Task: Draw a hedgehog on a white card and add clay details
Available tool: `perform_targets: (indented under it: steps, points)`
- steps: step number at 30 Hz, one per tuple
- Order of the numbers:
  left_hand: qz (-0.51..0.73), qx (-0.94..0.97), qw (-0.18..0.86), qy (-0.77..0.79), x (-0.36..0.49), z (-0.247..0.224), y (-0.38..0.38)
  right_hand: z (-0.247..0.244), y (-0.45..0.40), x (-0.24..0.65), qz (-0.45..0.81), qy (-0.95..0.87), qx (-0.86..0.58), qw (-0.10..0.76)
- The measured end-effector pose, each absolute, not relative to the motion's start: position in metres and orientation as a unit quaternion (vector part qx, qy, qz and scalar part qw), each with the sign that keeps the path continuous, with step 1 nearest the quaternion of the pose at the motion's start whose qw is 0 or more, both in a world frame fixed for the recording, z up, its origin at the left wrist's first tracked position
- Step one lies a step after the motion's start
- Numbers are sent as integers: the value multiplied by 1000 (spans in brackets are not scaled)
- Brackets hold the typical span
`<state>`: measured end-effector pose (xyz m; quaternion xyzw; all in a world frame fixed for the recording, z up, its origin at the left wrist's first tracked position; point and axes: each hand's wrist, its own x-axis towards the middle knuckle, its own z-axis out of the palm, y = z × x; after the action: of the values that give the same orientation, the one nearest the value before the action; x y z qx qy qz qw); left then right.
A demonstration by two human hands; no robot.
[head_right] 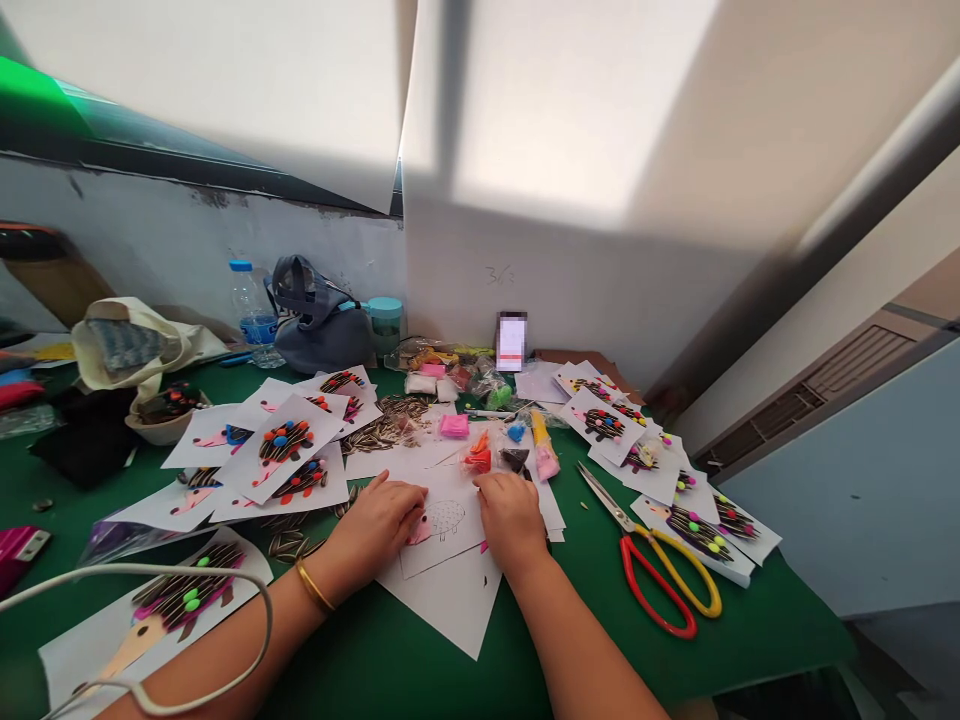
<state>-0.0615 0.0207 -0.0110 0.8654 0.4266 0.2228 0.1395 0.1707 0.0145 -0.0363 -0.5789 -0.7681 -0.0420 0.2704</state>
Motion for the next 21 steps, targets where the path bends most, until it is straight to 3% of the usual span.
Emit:
perform_targets:
  steps: [7,14,21]
  points:
    - [163,880,56,443,-60,-2,14,-36,17,175,-10,-766,-583,269]
    - [174,908,133,358,-61,-5,15,-24,4,165,59,-790,-559,246]
    - [173,911,126,353,-59,-5,13,-25,14,152,96,-826,-520,195]
